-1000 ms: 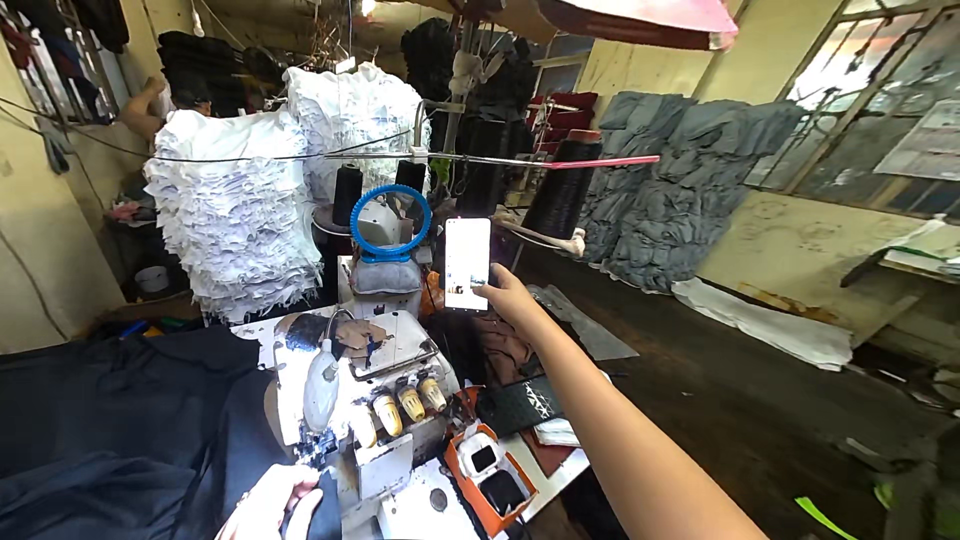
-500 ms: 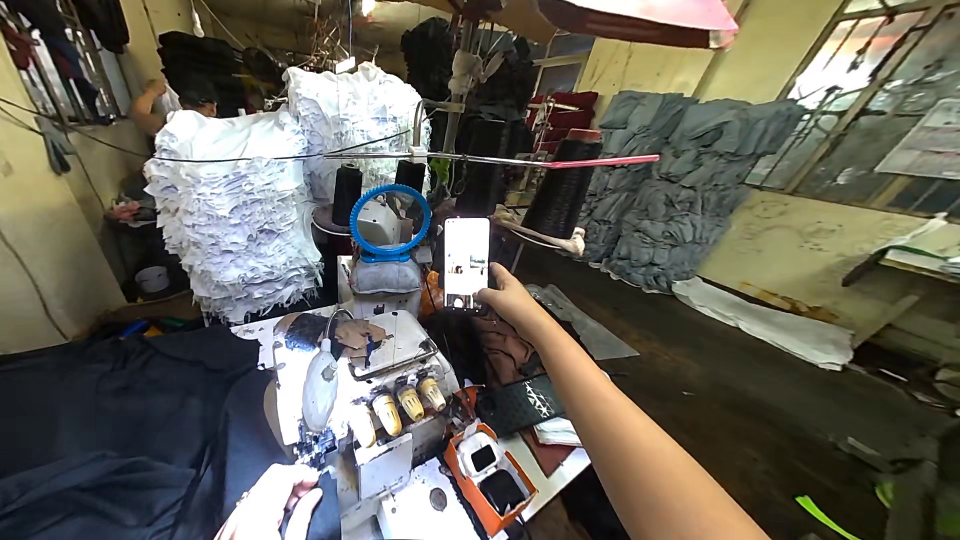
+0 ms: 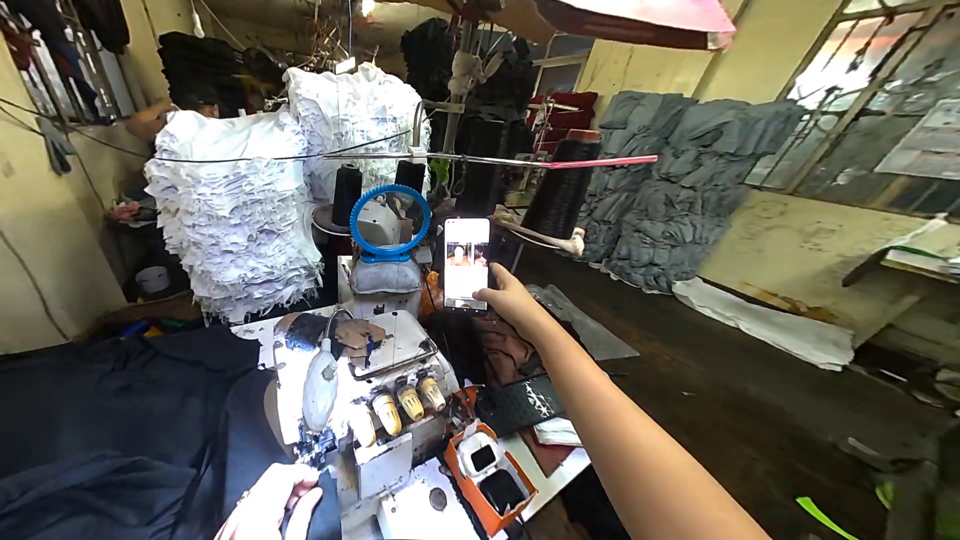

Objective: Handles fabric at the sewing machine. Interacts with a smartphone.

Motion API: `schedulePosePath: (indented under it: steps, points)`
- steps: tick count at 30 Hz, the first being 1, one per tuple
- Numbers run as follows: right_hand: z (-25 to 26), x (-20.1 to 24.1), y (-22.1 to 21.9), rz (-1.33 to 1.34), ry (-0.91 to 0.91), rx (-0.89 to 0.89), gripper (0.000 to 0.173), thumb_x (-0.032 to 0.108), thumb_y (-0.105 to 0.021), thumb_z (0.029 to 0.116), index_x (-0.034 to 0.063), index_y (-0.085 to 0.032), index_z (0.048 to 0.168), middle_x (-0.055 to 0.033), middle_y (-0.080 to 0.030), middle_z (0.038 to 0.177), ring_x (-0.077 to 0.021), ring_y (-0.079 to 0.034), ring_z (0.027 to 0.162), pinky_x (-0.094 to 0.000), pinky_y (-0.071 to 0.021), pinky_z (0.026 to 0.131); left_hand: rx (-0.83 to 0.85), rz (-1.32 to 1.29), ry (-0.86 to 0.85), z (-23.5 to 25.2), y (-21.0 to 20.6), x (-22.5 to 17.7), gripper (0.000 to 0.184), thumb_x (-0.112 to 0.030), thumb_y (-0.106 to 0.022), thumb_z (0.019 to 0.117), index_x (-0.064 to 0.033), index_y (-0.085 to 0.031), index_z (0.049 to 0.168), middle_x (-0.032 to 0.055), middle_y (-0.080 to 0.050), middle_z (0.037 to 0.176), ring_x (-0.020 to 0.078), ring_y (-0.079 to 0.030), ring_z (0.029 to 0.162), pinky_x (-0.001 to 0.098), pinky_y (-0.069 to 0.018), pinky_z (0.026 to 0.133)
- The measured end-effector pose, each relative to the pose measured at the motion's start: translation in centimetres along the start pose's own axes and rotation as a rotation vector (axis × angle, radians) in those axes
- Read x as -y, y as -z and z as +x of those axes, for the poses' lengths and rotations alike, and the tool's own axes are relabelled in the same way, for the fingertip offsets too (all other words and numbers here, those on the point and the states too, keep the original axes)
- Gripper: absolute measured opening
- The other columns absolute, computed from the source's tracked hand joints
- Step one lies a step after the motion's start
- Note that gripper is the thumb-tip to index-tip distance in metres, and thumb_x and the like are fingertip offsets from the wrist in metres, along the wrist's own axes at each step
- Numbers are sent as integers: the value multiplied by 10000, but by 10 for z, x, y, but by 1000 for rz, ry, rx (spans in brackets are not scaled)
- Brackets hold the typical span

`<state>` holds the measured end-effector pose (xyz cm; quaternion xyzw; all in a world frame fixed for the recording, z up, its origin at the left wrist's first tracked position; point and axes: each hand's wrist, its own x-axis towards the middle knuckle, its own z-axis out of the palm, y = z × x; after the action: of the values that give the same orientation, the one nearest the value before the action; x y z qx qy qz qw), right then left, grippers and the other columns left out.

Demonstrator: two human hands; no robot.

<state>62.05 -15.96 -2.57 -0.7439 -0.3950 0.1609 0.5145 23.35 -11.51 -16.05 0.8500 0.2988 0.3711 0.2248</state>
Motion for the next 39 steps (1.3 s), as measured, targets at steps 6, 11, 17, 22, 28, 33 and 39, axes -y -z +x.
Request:
schedulePosePath:
  steps: [6, 11, 17, 22, 28, 33, 39]
  points:
    - [1, 0, 0, -5, -8, -5, 394, 69, -571, 1022, 60, -507, 1411, -202, -631, 1277, -294, -645, 1086, -508, -517, 910, -1, -4, -1, 0, 1, 0, 141, -81, -673, 939, 19, -732, 1019, 163, -729, 944, 267, -708, 833, 408, -578, 786]
    - [1, -1, 0, 13, -7, -4, 334, 133, -519, 1064, 67, -521, 1391, -183, -646, 1227, -264, -651, 1032, -482, -521, 879, -2, 2, 2, 0, 0, 0, 140, -81, -673, 938, 17, -734, 1017, 167, -727, 942, 265, -708, 831, 407, -580, 784]
    - [2, -3, 1, 33, 7, 3, 336, 162, -503, 1077, 64, -517, 1398, -178, -653, 1214, -250, -661, 1022, -467, -532, 887, 4, 8, 0, 0, 1, -1, 145, -85, -669, 943, 19, -732, 1021, 169, -726, 938, 270, -705, 827, 408, -576, 778]
    - [8, -5, 2, 75, 15, 4, 297, 134, -512, 1067, 43, -541, 1349, -166, -655, 1189, -227, -663, 1030, -438, -535, 909, 8, 7, 6, 0, 0, 0, 149, -94, -664, 952, 18, -730, 1025, 163, -729, 948, 265, -708, 842, 406, -576, 794]
    - [9, -5, 2, 61, 19, -8, 272, 141, -511, 1070, 31, -560, 1315, -168, -659, 1164, -232, -661, 1024, -452, -531, 913, 20, 6, 23, 0, 1, -1, 155, -96, -662, 951, 18, -733, 1030, 171, -727, 953, 288, -709, 852, 446, -574, 796]
    - [-1, 2, 4, -66, 13, 59, 456, 29, -609, 993, 51, -460, 1423, -206, -630, 1245, -287, -657, 1018, -488, -538, 847, 12, -4, 17, 0, 0, 0, 153, -90, -668, 947, 23, -733, 1026, 171, -729, 953, 281, -712, 854, 435, -578, 801]
    - [7, 13, 21, -65, 46, 51, 935, 42, -773, 869, 147, -214, 1611, -250, -508, 1419, -351, -628, 1154, -518, -549, 922, 26, 37, 94, 1, 3, -6, 276, -235, -570, 1039, -27, -743, 1089, 165, -746, 1072, 280, -716, 1015, 412, -544, 918]
